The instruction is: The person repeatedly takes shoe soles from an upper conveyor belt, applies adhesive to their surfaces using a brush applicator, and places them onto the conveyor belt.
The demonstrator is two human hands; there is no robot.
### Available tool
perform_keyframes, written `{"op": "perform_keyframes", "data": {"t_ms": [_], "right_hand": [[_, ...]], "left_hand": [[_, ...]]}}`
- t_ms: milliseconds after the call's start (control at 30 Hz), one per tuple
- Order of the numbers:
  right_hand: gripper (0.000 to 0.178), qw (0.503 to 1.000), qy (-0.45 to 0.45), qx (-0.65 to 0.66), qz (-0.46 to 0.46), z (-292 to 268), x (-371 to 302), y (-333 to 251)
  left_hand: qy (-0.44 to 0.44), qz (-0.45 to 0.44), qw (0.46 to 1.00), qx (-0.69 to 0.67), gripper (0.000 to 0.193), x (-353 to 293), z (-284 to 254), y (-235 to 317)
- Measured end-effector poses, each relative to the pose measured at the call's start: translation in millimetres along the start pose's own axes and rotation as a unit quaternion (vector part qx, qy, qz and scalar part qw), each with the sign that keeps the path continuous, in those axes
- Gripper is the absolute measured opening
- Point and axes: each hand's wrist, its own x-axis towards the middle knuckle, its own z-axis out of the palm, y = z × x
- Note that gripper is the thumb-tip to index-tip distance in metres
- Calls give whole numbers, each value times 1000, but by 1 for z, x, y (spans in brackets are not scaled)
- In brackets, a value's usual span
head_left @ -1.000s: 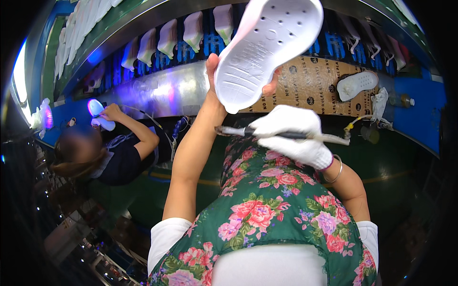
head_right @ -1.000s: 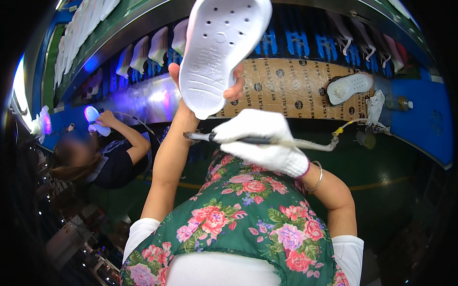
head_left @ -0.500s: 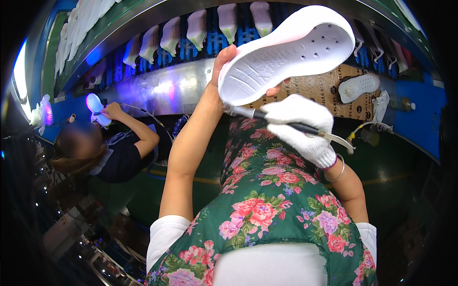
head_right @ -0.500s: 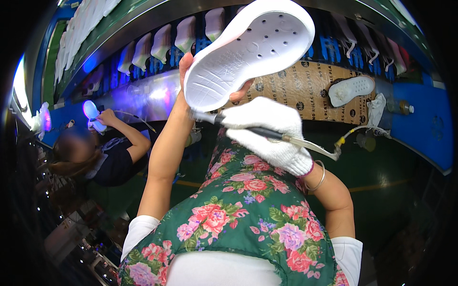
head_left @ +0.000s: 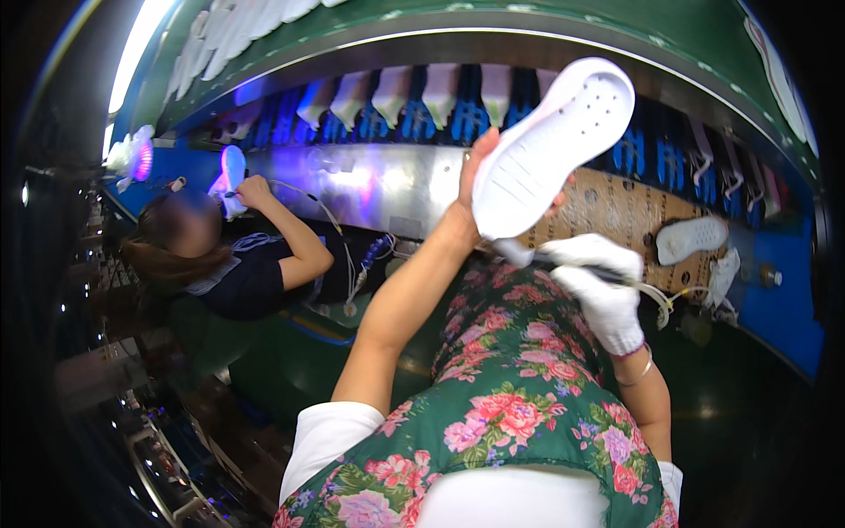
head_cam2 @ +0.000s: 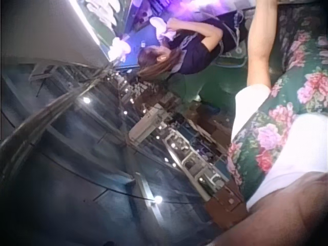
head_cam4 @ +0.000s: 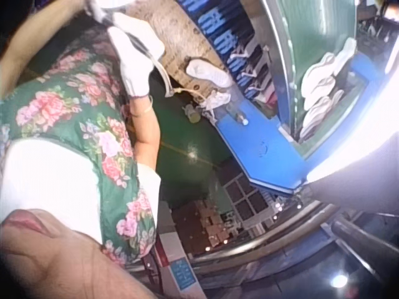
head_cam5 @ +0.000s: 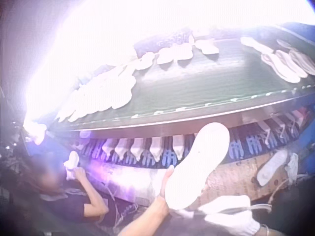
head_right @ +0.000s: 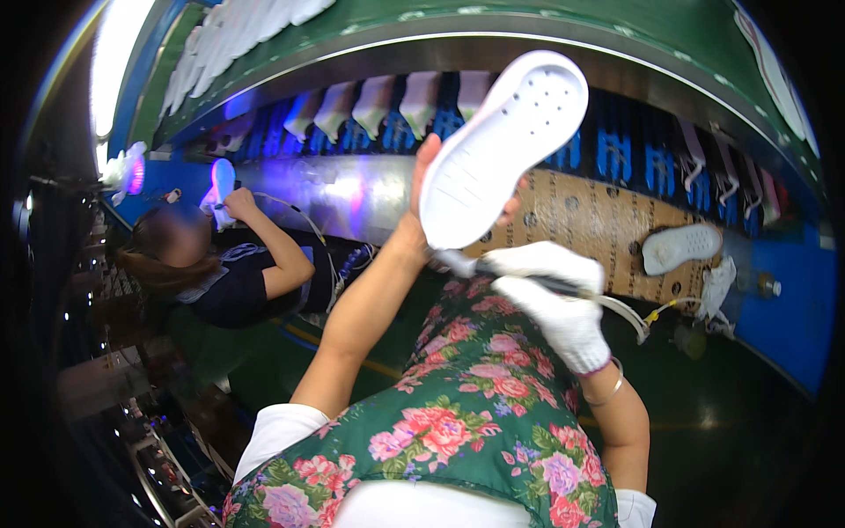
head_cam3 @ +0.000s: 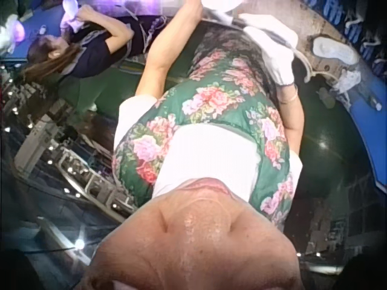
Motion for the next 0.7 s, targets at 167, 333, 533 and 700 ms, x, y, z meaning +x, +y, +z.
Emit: {"op": "perform_keyframes", "data": {"t_ms": [167, 333, 533, 700], "right_hand": [[21, 925, 51, -291, -239, -38, 36, -23], [25, 831, 120, -419, -347, -47, 59, -26], [17, 994, 17, -9, -111, -45, 18, 0], [18, 956, 226, 181, -42, -68, -4, 23]], "left_hand": [[79, 44, 996, -27, 79, -21, 3, -31], [55, 29, 998, 10, 75, -16, 1, -47], [51, 87, 986, 131, 101, -38, 13, -19], [-164, 54, 973, 150, 116, -6, 47, 22]]}}
